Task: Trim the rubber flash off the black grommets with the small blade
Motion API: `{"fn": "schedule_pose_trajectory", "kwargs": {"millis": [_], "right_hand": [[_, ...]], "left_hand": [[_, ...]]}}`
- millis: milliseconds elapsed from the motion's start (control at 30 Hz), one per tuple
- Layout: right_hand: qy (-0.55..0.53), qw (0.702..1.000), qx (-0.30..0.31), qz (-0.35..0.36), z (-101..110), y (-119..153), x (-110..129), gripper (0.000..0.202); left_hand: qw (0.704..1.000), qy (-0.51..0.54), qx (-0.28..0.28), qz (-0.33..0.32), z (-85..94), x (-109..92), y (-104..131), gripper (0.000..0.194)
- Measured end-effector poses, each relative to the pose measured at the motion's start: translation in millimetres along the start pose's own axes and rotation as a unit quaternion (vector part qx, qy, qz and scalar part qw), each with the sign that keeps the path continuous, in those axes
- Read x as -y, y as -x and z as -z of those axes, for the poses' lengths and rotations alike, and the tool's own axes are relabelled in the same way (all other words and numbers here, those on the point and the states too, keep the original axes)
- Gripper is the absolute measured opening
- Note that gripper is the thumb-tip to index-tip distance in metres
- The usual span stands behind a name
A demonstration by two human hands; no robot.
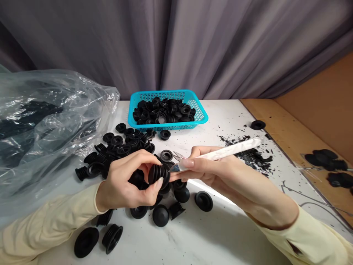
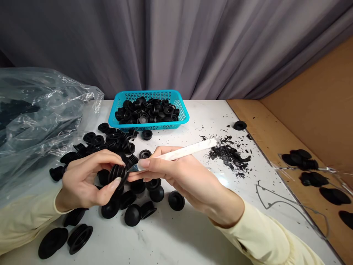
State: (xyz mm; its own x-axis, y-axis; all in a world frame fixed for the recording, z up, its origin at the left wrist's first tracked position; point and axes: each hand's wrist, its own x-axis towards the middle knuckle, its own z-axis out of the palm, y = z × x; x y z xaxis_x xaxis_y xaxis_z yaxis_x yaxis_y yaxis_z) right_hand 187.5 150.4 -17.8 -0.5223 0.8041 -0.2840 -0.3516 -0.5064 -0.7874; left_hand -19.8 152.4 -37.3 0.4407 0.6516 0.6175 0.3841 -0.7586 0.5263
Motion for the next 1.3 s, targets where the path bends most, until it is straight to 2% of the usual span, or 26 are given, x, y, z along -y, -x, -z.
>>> {"fn": "schedule_pose_trajectory", "kwargs": {"millis": [167,333,633,833,933,1033,1100,1200,1300], "right_hand": [[0.019,1.0,-0.01,0.022,-2,3,2,0.026],[0.038,0.999,-0.016,0.024,-3,2,3,0.026],[0.036,0.999,-0.002,0.007,0,-1,1,0.023],[0.018,0.999,0.015,-0.031,2,-6,1,0.023],[0.106,0.994,-0.037,-0.003,1,-3,4,0.025],[0.239,0.963,-0.098,0.08,-1,4,9,0.03],[0.281,0.949,-0.089,0.111,-3,8,12,0.03],[0.319,0.939,-0.048,0.117,-6,11,12,0.025],[0.347,0.93,-0.036,0.118,-7,11,9,0.023]], "left_hand": [[0.995,0.078,0.039,0.052,0.6,3,3,0.023],[0.99,0.096,0.06,0.08,1.1,1,1,0.024],[0.998,0.041,0.043,0.012,3.8,1,2,0.009],[0.999,0.01,0.03,0.001,3.9,-1,1,0.006],[0.999,0.004,0.037,0.005,2.9,-2,0,0.007],[0.999,0.014,0.045,0.023,2.9,-3,0,0.009],[0.998,0.027,0.051,0.037,3.2,-4,0,0.01],[0.996,0.038,0.054,0.058,3.5,-5,-1,0.009],[0.995,0.044,0.051,0.072,3.2,-6,-1,0.009]]}}
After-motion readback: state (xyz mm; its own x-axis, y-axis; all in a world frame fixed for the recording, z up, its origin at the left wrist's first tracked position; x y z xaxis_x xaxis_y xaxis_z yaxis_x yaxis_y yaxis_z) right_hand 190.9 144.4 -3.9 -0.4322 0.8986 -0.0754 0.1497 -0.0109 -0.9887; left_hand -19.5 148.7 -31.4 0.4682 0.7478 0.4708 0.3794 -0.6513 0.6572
